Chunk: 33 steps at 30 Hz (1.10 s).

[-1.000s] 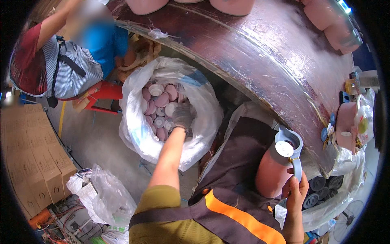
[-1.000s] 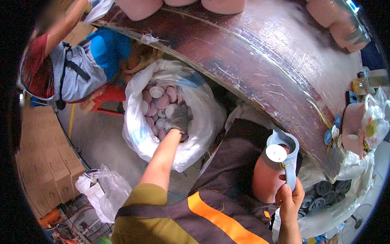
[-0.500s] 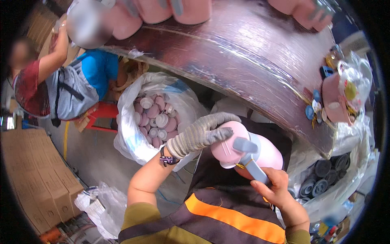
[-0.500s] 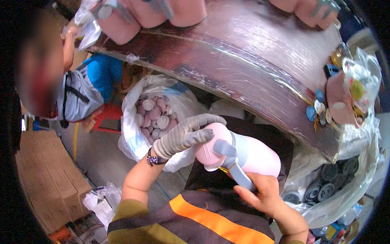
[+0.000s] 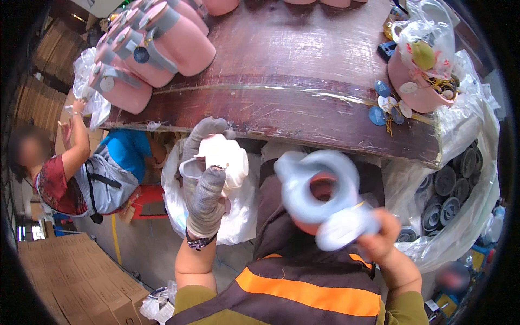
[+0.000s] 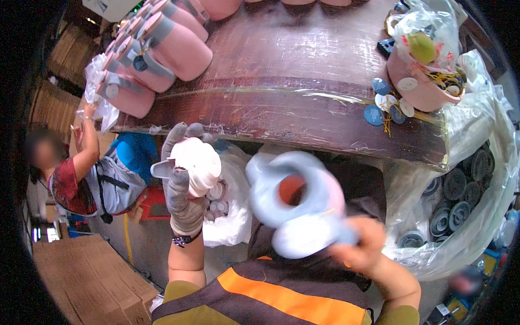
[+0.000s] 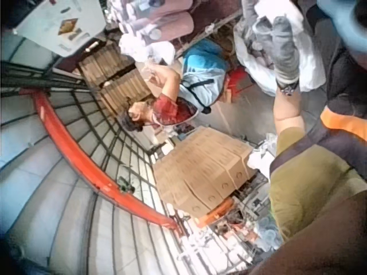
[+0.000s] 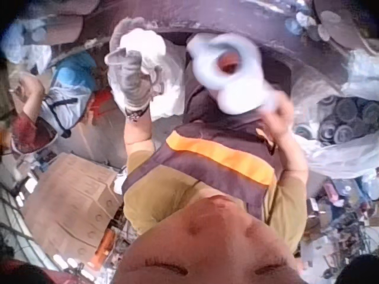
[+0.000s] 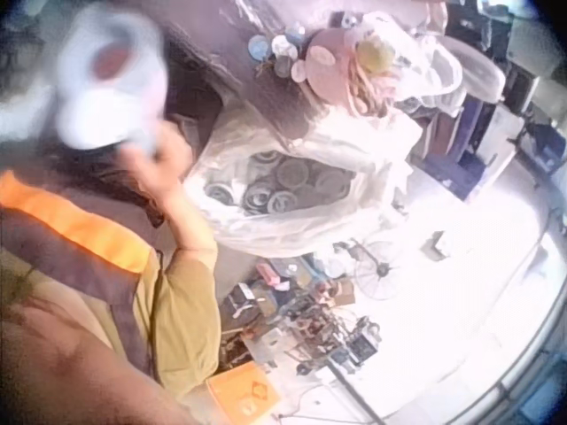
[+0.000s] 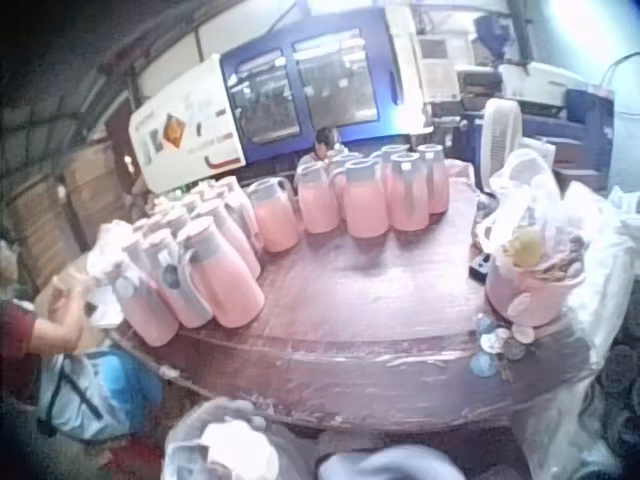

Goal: The person assembles pink pitchers by attaching gray lids and blue tags to each unit. They pick up a pitcher, secure the lid, attach a tag, and place the finished item on the table. The process is repeated for multiple pitchers.

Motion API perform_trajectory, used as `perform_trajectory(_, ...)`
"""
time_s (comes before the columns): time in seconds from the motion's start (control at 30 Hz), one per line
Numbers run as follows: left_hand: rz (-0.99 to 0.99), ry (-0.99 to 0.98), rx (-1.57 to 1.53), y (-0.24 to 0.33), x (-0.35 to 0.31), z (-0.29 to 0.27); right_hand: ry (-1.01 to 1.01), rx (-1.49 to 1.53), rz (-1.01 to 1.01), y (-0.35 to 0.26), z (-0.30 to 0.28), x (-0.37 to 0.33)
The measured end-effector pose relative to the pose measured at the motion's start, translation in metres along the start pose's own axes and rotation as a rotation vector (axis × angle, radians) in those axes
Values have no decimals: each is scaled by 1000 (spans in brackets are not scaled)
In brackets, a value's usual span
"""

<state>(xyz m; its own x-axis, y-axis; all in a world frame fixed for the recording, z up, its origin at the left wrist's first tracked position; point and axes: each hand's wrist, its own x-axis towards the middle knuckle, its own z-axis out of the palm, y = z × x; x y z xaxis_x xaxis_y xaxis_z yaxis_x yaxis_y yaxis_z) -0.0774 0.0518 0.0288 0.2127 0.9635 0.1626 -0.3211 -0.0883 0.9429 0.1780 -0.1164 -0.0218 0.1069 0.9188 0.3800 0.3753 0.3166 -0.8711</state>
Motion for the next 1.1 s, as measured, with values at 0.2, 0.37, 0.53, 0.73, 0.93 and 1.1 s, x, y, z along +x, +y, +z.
perform_trajectory(0.2, 355, -528, 928, 19, -2, 20, -146, -22, -143, -10, 15, 23)
perform_trajectory(0.37, 330, -493, 991, -1, -14, 30, -197, -179, -226, -19, 16, 29)
perform_trajectory(0.53, 204, -293, 855, -12, -29, 30, -201, -245, -216, -28, 19, 31)
perform_trajectory(0.73, 187, -358, 794, -11, -35, 29, -226, -243, -199, -31, 24, 32)
perform_trajectory(0.93, 265, -406, 916, -13, -33, 32, -215, -202, -189, -33, 28, 30)
perform_trajectory(1.1, 407, -704, 710, -13, -27, 15, -432, -16, -55, -21, 4, 42)
